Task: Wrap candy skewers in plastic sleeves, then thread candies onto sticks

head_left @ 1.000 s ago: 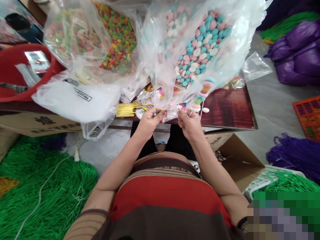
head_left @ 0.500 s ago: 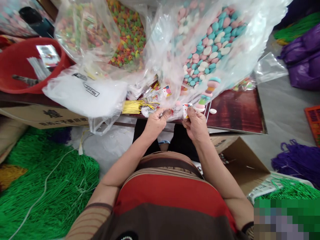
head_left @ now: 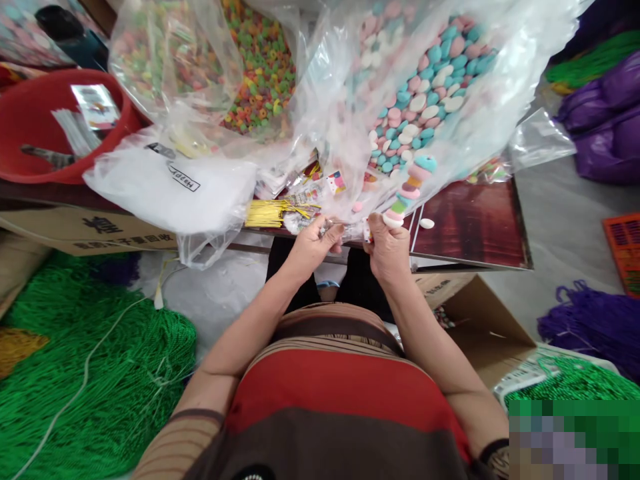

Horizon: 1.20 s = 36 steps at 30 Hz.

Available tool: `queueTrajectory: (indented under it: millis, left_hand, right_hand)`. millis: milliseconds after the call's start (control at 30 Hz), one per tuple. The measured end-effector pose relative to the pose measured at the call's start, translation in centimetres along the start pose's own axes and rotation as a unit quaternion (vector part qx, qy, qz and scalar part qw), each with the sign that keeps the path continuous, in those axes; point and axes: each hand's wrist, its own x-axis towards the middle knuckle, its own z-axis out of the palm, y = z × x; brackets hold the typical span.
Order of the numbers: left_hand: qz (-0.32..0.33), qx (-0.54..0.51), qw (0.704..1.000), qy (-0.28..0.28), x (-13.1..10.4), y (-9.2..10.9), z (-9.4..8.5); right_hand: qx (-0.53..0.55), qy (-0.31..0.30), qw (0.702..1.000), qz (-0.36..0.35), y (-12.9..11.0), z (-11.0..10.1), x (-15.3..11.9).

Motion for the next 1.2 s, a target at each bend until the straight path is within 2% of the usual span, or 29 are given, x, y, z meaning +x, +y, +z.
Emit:
queueTrajectory:
  millis: [100, 167, 267, 333, 433, 533, 633, 800, 1100, 1200]
  left_hand:
    - [0.012, -0.070, 0.997, 0.028, 0.0, 0.3, 0.3]
    - [0.014, -0.130, 0.990, 0.062, 0.1, 0.4, 0.6]
    - [-0.016, -0.207, 0.974, 0.085, 0.3, 0.8, 0.6]
    - [-0.048, -0.247, 0.964, 0.088, 0.4, 1.3, 0.3]
    - [-0.091, -0.294, 0.949, 0.074, 0.7, 2.1, -0.3]
    - [-0.111, -0.326, 0.937, 0.057, 0.9, 2.6, -0.7]
    - [-0.117, -0.341, 0.932, 0.043, 1.0, 2.6, -0.9]
    - [-0.089, -0.322, 0.942, 0.014, 1.0, 2.3, -1.2]
    - [-0.080, -0.295, 0.952, 0.011, 1.3, 2.5, -1.2]
    - [-0.080, -0.268, 0.960, 0.014, 1.4, 2.7, -1.2]
  right_hand:
    - [-0.012, 0.004, 1.000, 0.002, -0.2, 0.3, -0.1]
    - [-0.021, -0.024, 0.999, 0.021, -0.5, 0.2, -0.3]
    - [-0.046, -0.087, 0.995, 0.033, -1.1, -0.5, -0.4]
    - [-0.087, -0.106, 0.991, 0.010, -1.9, -1.6, -0.5]
    - [-0.170, -0.097, 0.980, -0.039, -3.3, -4.1, -0.7]
    - [-0.244, -0.109, 0.960, -0.084, -4.9, -6.4, -1.2]
    - [-0.310, -0.136, 0.931, -0.138, -6.3, -7.7, -2.0]
    - [-0.368, -0.184, 0.892, -0.188, -7.1, -8.2, -2.4]
    - [-0.451, -0.182, 0.835, -0.257, -7.2, -9.8, -1.9]
    - [-0.459, -0.157, 0.839, -0.245, -7.3, -10.6, -2.1]
